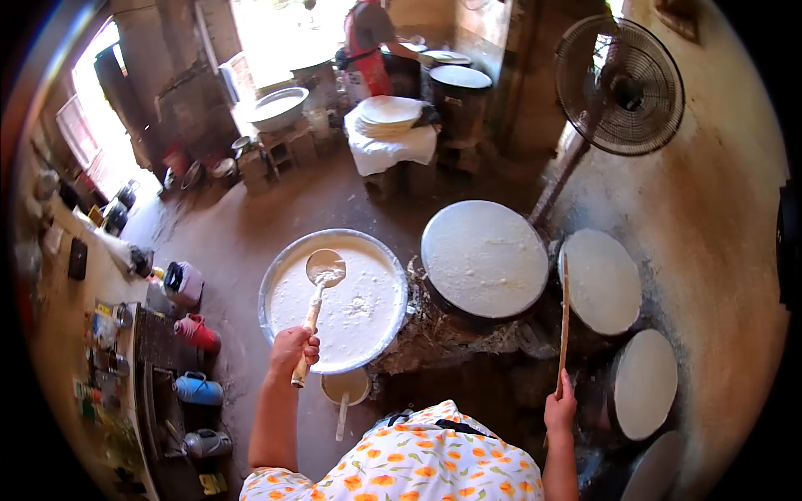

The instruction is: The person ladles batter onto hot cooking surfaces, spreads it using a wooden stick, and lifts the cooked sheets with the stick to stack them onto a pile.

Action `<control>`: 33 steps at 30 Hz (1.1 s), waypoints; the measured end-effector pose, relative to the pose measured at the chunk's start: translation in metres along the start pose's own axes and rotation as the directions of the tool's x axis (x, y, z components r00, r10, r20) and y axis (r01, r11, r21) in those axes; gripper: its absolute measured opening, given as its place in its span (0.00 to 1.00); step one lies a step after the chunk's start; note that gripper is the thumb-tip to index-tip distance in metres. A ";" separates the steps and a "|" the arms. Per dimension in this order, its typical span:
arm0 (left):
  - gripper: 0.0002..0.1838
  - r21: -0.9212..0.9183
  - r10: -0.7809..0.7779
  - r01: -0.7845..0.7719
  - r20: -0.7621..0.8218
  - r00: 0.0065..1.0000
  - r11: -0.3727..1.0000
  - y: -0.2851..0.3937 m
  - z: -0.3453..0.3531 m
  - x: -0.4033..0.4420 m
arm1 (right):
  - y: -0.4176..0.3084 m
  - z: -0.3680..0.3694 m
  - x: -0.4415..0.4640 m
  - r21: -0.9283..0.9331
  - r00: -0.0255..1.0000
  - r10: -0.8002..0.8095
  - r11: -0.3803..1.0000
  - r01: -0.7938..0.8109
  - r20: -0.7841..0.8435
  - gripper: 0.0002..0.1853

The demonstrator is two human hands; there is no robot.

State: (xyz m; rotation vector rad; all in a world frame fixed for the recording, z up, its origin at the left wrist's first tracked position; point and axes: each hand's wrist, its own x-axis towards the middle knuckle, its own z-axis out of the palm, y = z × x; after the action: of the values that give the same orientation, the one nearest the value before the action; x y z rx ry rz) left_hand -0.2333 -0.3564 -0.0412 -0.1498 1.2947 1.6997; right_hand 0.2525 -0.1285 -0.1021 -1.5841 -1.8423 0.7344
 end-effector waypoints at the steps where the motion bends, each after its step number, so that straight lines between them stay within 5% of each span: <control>1: 0.07 0.020 -0.020 0.019 0.019 1.000 1.000 0.002 0.013 0.002 | -0.005 -0.003 -0.005 -0.026 1.000 0.023 0.999 -0.023 0.016 0.30; 3: 0.08 0.100 -0.030 0.021 0.089 0.996 0.995 0.008 0.046 -0.003 | 0.009 0.000 -0.013 -0.092 0.991 -0.124 0.989 0.119 -0.052 0.31; 8: 0.10 0.401 -0.127 -0.009 0.312 0.941 0.916 0.010 0.152 -0.001 | 0.003 -0.009 -0.052 -0.151 0.975 -0.145 0.981 0.120 -0.168 0.32; 13: 0.06 0.619 -0.328 -0.084 0.520 0.789 0.781 -0.030 0.266 -0.006 | -0.014 -0.040 -0.107 -0.340 0.959 -0.104 0.940 0.008 -0.263 0.35; 16: 0.08 0.701 -0.439 -0.154 0.586 0.681 0.696 -0.078 0.334 -0.035 | -0.006 -0.070 -0.134 -0.294 0.942 -0.058 0.955 -0.044 -0.331 0.31; 21: 0.11 0.617 -0.506 -0.469 0.787 0.353 0.632 -0.185 0.418 -0.109 | 0.044 -0.123 -0.187 -0.308 0.881 0.085 0.918 -0.251 -0.466 0.31; 25: 0.09 0.535 -0.554 -0.560 0.818 0.156 0.632 -0.286 0.472 -0.193 | 0.105 -0.181 -0.226 -0.262 0.770 0.186 0.870 -0.417 -0.610 0.32; 33: 0.07 0.536 -0.672 -0.563 0.739 -0.048 0.629 -0.494 0.515 -0.324 | 0.181 -0.263 -0.311 -0.085 0.505 0.404 0.711 -0.698 -0.763 0.36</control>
State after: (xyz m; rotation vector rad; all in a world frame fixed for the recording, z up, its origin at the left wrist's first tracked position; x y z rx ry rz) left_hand 0.5195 -0.1517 0.0366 1.4412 0.5245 0.3793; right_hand 0.6023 -0.4040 -0.0846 -2.3606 -0.8836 -0.0769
